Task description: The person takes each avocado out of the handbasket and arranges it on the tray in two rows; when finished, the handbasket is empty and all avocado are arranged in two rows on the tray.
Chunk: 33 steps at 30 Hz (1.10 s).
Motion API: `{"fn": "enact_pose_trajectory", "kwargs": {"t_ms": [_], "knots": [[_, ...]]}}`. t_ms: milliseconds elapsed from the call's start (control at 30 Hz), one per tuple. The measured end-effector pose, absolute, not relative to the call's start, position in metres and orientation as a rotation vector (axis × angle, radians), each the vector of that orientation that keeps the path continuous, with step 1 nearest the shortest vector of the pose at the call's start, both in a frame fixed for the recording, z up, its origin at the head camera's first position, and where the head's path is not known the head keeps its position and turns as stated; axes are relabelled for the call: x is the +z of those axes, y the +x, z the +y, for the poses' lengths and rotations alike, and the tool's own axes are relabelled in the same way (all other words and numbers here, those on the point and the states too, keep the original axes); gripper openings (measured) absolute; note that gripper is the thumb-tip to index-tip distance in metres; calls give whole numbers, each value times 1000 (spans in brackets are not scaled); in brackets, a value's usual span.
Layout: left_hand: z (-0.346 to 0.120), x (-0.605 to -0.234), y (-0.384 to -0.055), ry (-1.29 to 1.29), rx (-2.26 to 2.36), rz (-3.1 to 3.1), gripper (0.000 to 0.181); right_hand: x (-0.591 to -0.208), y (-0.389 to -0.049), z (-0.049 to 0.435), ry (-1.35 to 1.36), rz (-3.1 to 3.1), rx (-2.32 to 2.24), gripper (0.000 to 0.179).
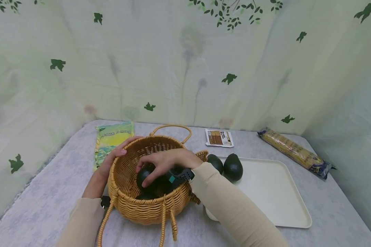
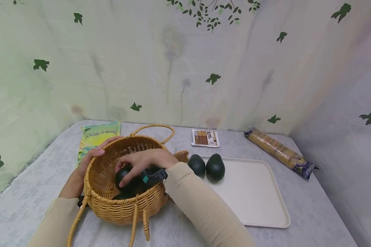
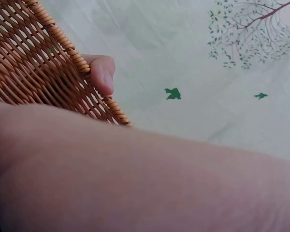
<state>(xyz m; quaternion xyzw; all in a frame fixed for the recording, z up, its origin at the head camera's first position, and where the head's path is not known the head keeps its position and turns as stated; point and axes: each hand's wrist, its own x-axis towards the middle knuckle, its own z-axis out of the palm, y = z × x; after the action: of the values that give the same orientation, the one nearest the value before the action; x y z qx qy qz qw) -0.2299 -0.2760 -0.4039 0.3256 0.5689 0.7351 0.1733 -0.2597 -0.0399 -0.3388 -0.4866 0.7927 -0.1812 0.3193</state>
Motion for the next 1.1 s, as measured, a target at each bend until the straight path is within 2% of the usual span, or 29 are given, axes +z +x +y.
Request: {"fn": "enact_pose_trajectory", "kwargs": {"t_ms": [200, 900, 1100], "knots": [[-278, -404, -229, 940, 2086, 1602, 60, -336, -260, -42, -1338, 2109, -472, 46], [-280, -411, -234, 927, 2088, 1600, 55, -333, -256, -42, -1266, 2134, -587, 48], [-279, -410, -231, 940, 2125, 1491, 60, -332, -254, -42, -1262, 2161, -661, 45]]}}
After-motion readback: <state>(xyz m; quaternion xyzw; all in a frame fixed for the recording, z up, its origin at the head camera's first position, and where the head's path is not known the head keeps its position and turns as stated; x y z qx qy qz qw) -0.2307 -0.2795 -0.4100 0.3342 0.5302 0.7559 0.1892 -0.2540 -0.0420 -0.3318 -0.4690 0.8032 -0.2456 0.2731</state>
